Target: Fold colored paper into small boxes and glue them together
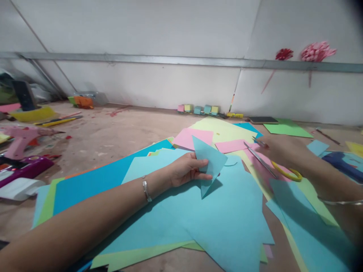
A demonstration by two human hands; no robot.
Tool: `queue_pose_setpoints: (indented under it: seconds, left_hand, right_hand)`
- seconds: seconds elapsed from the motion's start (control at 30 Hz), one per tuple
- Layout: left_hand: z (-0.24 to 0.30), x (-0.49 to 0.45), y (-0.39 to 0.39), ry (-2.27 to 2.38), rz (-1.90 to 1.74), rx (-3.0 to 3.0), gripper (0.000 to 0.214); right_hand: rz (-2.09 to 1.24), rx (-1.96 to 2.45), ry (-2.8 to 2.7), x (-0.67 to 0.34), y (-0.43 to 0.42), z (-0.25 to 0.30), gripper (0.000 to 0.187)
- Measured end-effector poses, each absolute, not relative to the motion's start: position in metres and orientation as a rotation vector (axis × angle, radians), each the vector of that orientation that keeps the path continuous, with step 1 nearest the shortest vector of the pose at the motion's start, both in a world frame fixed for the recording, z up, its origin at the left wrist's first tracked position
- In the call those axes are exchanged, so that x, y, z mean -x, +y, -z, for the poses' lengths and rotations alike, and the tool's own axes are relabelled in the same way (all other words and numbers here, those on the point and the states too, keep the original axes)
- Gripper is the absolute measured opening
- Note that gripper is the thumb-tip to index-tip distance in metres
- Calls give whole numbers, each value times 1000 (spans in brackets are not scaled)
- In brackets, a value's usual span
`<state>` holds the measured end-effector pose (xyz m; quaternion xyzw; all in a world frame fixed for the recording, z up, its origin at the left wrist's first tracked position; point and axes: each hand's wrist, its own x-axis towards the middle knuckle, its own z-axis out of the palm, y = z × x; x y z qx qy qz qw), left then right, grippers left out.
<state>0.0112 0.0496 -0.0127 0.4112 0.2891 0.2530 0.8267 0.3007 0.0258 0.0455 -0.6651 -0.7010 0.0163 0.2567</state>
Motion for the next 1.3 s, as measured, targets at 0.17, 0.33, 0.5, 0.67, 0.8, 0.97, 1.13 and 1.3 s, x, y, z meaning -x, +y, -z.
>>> queue_pose_setpoints:
  seconds: [0.17,0.33,0.5,0.67,0.8,0.97,1.13,1.3]
  left_hand:
    - [13,-13,46,610,-489,-906,19]
    - [10,-15,44,637,-468,-914,19]
    - [10,-14,46,666,-497,-907,20]
    - [11,-12,46,668,-454,-936,22]
    - [7,-13,42,700,-359,-1007,25]
    - [5,-15,36,755,-358,-1059,26]
    - [6,-14,37,741,-384,-1005,32]
    - [2,-10,39,646,-419,-855,90]
  right_hand:
    - [-504,1549,-2124,-225,4,-35,27]
    - [-821,1490,-2004,-223,0,-31,20]
    - [-1021,1442,-1762,-232,8,-23,28]
    - [-1127,1378,-1702,-223,3,-15,29]
    - [-1050,1370,-1502,-224,3,-20,27]
    - [-1097,1364,-1333,-238,16,-13,22]
    - [-1148,1384,-1289,-245,22,-6,17]
    - [-1045,1097,-1575,-253,24,-11,42]
